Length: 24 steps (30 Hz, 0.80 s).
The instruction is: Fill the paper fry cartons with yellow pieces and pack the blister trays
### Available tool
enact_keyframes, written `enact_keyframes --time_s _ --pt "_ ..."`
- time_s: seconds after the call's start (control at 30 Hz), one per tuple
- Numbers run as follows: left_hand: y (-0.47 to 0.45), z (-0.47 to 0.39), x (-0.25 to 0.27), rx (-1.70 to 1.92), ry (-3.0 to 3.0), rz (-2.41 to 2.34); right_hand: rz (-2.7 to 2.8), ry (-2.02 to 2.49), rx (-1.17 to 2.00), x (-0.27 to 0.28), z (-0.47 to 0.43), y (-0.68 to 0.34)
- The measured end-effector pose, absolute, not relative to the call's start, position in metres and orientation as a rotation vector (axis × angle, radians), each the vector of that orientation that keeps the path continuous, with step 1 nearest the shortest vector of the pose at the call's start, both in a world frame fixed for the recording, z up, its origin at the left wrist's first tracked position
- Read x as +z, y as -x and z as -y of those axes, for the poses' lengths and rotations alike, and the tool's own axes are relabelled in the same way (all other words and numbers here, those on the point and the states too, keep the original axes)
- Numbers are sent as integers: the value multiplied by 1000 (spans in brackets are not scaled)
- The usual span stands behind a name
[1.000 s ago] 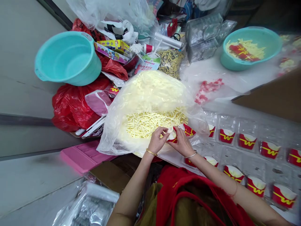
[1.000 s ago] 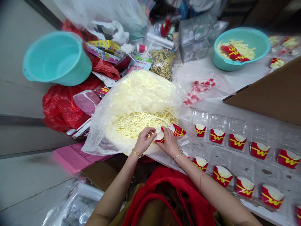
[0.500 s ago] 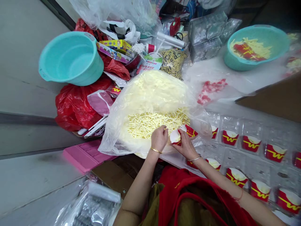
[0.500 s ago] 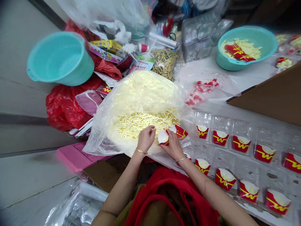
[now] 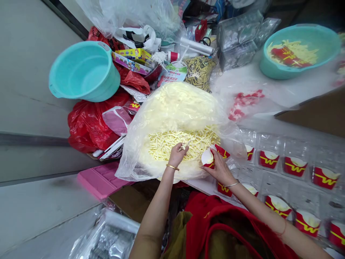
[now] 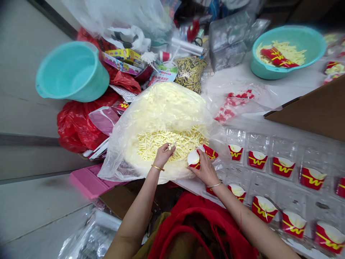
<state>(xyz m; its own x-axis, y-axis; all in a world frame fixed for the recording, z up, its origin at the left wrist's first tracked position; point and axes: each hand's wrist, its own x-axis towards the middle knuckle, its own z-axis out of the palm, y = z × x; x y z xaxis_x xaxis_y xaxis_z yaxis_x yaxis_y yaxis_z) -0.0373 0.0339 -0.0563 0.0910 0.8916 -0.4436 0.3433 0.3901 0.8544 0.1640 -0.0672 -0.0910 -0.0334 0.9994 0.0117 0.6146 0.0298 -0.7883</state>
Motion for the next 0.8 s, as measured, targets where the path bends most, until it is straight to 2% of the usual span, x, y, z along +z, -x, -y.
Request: enact_keyframes --time_s 0.1,0.23,0.33,0.5,0.8 --pt "41 -29 -35 616 -845 -1356 1747 1629 804 -87 61 -159" --pt "31 -22 -19 602 -768 -1254 1829 1577 774 -82 54 -148" --pt "21 -18 -20 565 -959 -1240 1842 1563 782 -77 50 -141" --pt "16 -16 -25 470 -1732 -1247 1845 1612 730 -70 43 -142" --pt "5 -10 -29 425 -1797 -1249 1923 1610 718 -73 47 -149"
